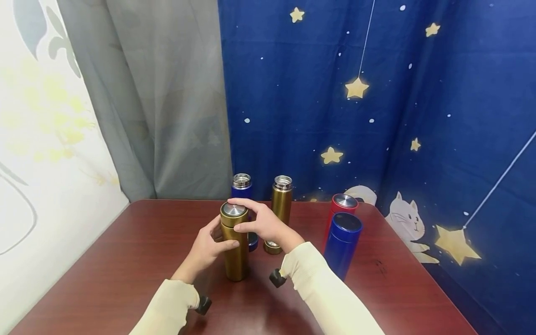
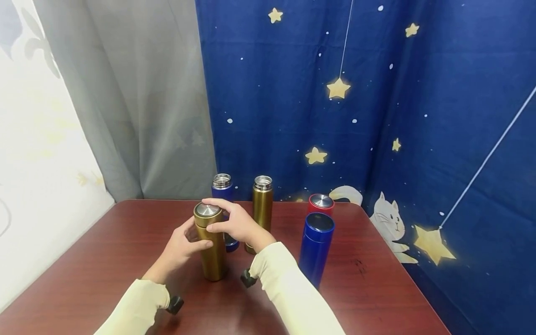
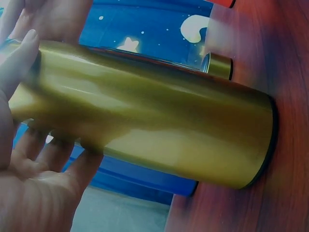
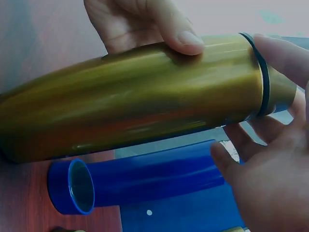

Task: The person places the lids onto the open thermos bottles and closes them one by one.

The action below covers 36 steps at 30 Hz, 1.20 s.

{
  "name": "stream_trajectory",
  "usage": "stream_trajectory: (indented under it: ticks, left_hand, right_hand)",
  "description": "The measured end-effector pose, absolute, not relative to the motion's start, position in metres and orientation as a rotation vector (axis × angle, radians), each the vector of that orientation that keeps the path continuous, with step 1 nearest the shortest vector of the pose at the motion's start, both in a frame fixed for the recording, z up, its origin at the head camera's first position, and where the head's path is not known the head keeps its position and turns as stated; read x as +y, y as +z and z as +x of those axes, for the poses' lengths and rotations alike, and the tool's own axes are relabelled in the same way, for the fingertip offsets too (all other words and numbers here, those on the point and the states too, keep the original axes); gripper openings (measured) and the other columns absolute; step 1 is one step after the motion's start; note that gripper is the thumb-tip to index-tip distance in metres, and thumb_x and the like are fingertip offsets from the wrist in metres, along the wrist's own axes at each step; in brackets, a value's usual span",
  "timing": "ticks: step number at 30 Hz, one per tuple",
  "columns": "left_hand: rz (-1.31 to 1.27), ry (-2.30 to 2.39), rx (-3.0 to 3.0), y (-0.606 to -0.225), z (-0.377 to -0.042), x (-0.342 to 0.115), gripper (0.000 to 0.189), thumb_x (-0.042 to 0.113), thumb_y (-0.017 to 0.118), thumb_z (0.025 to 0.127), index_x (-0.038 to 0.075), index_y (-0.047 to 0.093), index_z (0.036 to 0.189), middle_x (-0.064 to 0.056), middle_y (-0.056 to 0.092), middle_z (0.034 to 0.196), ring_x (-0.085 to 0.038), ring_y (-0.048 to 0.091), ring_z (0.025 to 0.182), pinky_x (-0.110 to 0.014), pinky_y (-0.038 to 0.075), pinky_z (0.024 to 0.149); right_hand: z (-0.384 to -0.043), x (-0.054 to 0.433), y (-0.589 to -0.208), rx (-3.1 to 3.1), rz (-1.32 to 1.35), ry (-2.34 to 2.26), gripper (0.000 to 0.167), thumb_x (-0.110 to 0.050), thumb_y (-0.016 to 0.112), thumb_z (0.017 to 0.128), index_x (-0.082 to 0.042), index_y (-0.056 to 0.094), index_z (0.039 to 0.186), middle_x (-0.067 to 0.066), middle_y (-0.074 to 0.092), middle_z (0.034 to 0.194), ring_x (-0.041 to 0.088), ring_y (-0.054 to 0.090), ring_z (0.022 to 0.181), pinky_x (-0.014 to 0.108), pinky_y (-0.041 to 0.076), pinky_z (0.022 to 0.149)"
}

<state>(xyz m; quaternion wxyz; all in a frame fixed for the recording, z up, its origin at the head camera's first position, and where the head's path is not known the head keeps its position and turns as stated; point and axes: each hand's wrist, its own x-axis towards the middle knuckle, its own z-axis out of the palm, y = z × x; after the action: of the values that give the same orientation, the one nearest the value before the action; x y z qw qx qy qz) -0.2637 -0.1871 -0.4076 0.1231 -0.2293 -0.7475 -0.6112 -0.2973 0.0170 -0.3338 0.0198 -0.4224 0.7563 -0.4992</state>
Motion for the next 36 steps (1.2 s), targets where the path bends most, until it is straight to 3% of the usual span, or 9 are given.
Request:
stream_trajectory:
  ticks: [4,9,17,23,29,36]
  left_hand:
    - [-0.665,-1.776,-2.162,-0.407,-0.261,-0.185,0.078,0.009,0.079,0.081,0.014,0.039,0.149,-0.014,0.056,0.134,-0.029,0.061,0.112,-0.033,0.052,0.09]
    - [-0.626,-1.739,-2.185,-0.408,-0.258,-0.184,0.08,0.011,0.079,0.082,0.015,0.038,0.15,-0.012,0.055,0.136,-0.028,0.06,0.114,-0.037,0.051,0.092]
    - [-0.549,-1.726,-2.173,-0.404,-0.254,-0.178,0.085,0.006,0.081,0.079,0.006,0.034,0.15,-0.017,0.051,0.139,-0.032,0.056,0.118,-0.038,0.05,0.093]
    - [-0.471,-1.711,-2.14,-0.405,-0.248,-0.172,0.087,0.013,0.084,0.077,0.012,0.037,0.15,-0.011,0.052,0.139,-0.024,0.058,0.117,-0.031,0.051,0.091]
    - [-0.385,-1.607,-2.118,-0.404,-0.246,-0.166,0.09,0.017,0.086,0.075,0.013,0.037,0.15,-0.011,0.05,0.141,-0.025,0.058,0.116,-0.038,0.051,0.091]
    - [-0.31,-1.442,-2.067,-0.407,-0.24,-0.157,0.087,0.012,0.086,0.073,0.008,0.041,0.148,-0.015,0.057,0.133,-0.03,0.058,0.116,-0.043,0.052,0.088]
  right_hand:
    - [-0.293,0.016,-0.335,2.492,-1.288,-1.498,0.06,-0.024,0.074,0.087,-0.026,0.051,0.142,-0.003,0.056,0.136,0.016,0.049,0.123,0.043,0.042,0.102]
    - [-0.287,0.011,-0.339,2.698,-1.271,-1.461,0.06,-0.035,0.077,0.083,-0.03,0.054,0.139,-0.006,0.06,0.128,0.017,0.049,0.112,0.046,0.046,0.094]
    - [-0.282,0.002,-0.344,2.986,-1.392,-1.354,0.057,-0.039,0.077,0.082,-0.019,0.057,0.132,0.0,0.061,0.12,0.015,0.05,0.109,0.038,0.043,0.094]
    - [-0.277,-0.006,-0.346,3.237,-1.406,-1.183,0.055,-0.046,0.072,0.083,-0.015,0.058,0.125,0.003,0.06,0.107,0.018,0.048,0.098,0.036,0.042,0.085]
    - [-0.275,-0.012,-0.347,3.467,-1.399,-0.983,0.057,-0.054,0.068,0.083,-0.012,0.058,0.12,0.003,0.057,0.095,0.019,0.047,0.089,0.035,0.042,0.078]
    - [-0.271,-0.019,-0.351,3.703,-1.368,-0.764,0.058,-0.061,0.064,0.083,-0.01,0.059,0.109,0.004,0.054,0.083,0.021,0.046,0.078,0.034,0.043,0.069]
